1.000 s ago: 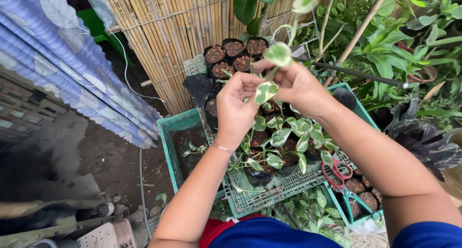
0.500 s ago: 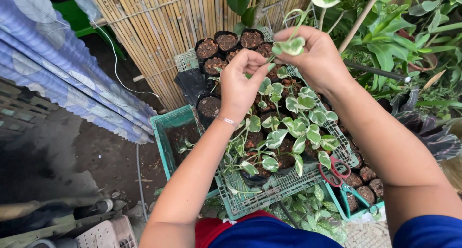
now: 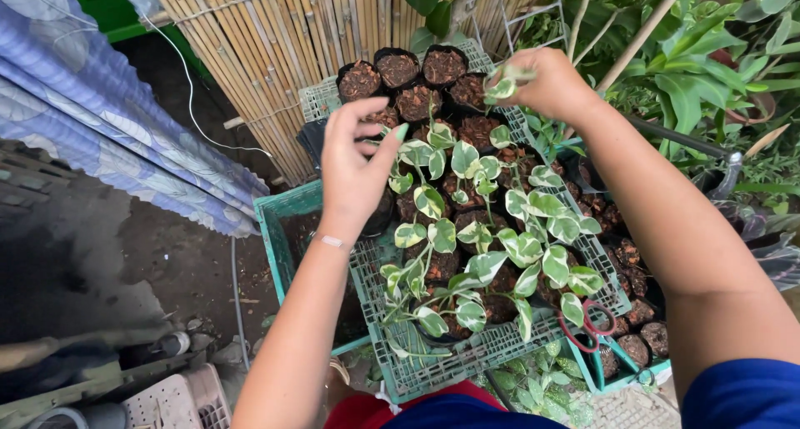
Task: The person trims variegated pothos vines using red-handled scissors, cutting stems and placing them into a green crate. They move between different plant locations to gather cuttings and arrange them in the crate.
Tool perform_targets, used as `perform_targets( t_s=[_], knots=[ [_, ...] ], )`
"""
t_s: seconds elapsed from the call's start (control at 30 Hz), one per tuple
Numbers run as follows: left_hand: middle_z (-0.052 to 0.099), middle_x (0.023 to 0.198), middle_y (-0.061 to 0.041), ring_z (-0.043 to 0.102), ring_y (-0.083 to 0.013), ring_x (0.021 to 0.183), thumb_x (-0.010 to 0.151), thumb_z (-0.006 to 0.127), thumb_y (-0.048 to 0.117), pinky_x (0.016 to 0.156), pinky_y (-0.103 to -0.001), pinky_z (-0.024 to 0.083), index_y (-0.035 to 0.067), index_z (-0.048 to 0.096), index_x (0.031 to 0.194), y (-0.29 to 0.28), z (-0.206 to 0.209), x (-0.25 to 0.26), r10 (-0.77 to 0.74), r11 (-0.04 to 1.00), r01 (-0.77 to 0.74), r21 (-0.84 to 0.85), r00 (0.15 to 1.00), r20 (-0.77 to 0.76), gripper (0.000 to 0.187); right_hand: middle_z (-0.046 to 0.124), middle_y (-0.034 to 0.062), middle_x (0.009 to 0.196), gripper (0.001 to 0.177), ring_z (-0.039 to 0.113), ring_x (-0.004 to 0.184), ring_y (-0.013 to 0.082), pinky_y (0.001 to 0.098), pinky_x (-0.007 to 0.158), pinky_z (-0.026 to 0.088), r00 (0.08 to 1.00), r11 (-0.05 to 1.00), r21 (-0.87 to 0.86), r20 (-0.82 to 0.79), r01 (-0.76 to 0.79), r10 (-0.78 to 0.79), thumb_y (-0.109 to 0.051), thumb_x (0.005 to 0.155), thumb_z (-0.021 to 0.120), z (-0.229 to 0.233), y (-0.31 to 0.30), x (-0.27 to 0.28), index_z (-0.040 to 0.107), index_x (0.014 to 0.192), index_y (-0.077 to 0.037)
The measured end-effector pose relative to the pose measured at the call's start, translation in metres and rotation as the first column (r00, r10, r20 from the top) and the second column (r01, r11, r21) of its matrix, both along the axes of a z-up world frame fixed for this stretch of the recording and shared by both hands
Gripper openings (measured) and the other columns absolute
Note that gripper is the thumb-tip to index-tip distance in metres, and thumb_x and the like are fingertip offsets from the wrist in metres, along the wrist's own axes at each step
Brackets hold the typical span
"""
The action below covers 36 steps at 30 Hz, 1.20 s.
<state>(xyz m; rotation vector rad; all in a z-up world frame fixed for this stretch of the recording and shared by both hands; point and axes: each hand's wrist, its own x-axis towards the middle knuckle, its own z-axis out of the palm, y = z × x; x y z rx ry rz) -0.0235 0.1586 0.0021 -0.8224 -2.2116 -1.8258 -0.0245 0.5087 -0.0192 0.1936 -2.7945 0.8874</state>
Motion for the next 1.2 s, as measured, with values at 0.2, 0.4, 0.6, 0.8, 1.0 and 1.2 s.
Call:
perform_targets(
  t_s=[0.2, 0.4, 0.6, 0.8, 1.0, 1.2],
  knots=[
    [0.059, 0.121, -0.004, 0.063, -0.0122, 0.102, 0.093, 0.078, 0.009, 0.082, -0.025, 0.056, 0.008, 0.065, 0.125, -0.042, -0.022, 0.003, 0.071, 0.997, -0.071, -0.007, 0.995, 0.066, 0.034, 0.077, 0.0045, 0.106, 0.029, 0.071, 0.096, 0.0161, 0.0336, 0.089, 0.056, 0.989, 0.991, -0.046, 0.066, -0.128, 0.131, -0.01, 0.076, 0.086, -0.012, 0.009, -0.016, 0.081, 0.104, -0.014],
    [0.064, 0.122, 0.0, 0.061, -0.0083, 0.099, 0.092, 0.077, 0.006, 0.079, -0.022, 0.054, 0.004, 0.062, 0.123, -0.068, -0.032, 0.005, 0.1, 0.992, -0.111, 0.058, 0.981, 0.167, 0.035, 0.079, 0.0012, 0.095, 0.033, 0.07, 0.08, 0.0124, 0.0307, 0.079, 0.056, 0.961, 0.999, 0.035, 0.277, -0.006, -0.004, -0.011, 0.074, 0.088, -0.018, 0.001, -0.028, 0.081, 0.106, -0.016],
    [0.062, 0.115, -0.001, 0.057, -0.0059, 0.096, 0.094, 0.076, 0.003, 0.076, -0.021, 0.052, 0.003, 0.061, 0.126, -0.083, -0.047, 0.007, 0.108, 0.988, -0.132, 0.082, 0.962, 0.249, 0.036, 0.079, 0.005, 0.089, 0.029, 0.069, 0.076, 0.0148, 0.032, 0.076, 0.055, 0.945, 0.998, 0.064, 0.326, 0.009, -0.029, -0.014, 0.075, 0.09, -0.03, 0.001, -0.027, 0.08, 0.102, -0.01],
    [0.062, 0.117, -0.001, 0.056, -0.0052, 0.096, 0.094, 0.076, 0.003, 0.077, -0.02, 0.05, 0.003, 0.061, 0.126, -0.083, -0.063, 0.009, 0.102, 0.989, -0.127, 0.078, 0.958, 0.27, 0.035, 0.078, 0.0031, 0.085, 0.026, 0.069, 0.074, 0.0121, 0.0321, 0.075, 0.055, 0.938, 0.999, 0.053, 0.347, -0.014, -0.006, -0.013, 0.074, 0.087, -0.037, -0.009, -0.021, 0.081, 0.099, -0.011],
    [0.063, 0.121, -0.002, 0.059, -0.0045, 0.096, 0.094, 0.074, 0.003, 0.077, -0.019, 0.051, 0.002, 0.06, 0.125, -0.084, -0.065, 0.012, 0.096, 0.991, -0.12, 0.067, 0.952, 0.289, 0.034, 0.074, 0.0075, 0.078, 0.024, 0.065, 0.069, 0.0183, 0.036, 0.072, 0.053, 0.933, 0.988, 0.152, 0.35, 0.035, -0.087, -0.019, 0.073, 0.09, -0.031, -0.01, -0.023, 0.08, 0.092, -0.008],
    [0.063, 0.117, -0.002, 0.06, -0.0041, 0.093, 0.095, 0.071, 0.001, 0.074, -0.019, 0.051, 0.001, 0.06, 0.125, -0.081, -0.069, 0.015, 0.073, 0.986, -0.117, 0.115, 0.939, 0.335, 0.031, 0.071, 0.0094, 0.073, 0.024, 0.065, 0.067, 0.0221, 0.0383, 0.069, 0.052, 0.933, 0.986, 0.168, 0.354, 0.006, -0.066, -0.021, 0.076, 0.09, -0.048, -0.012, -0.022, 0.075, 0.085, -0.005]
  ],
)
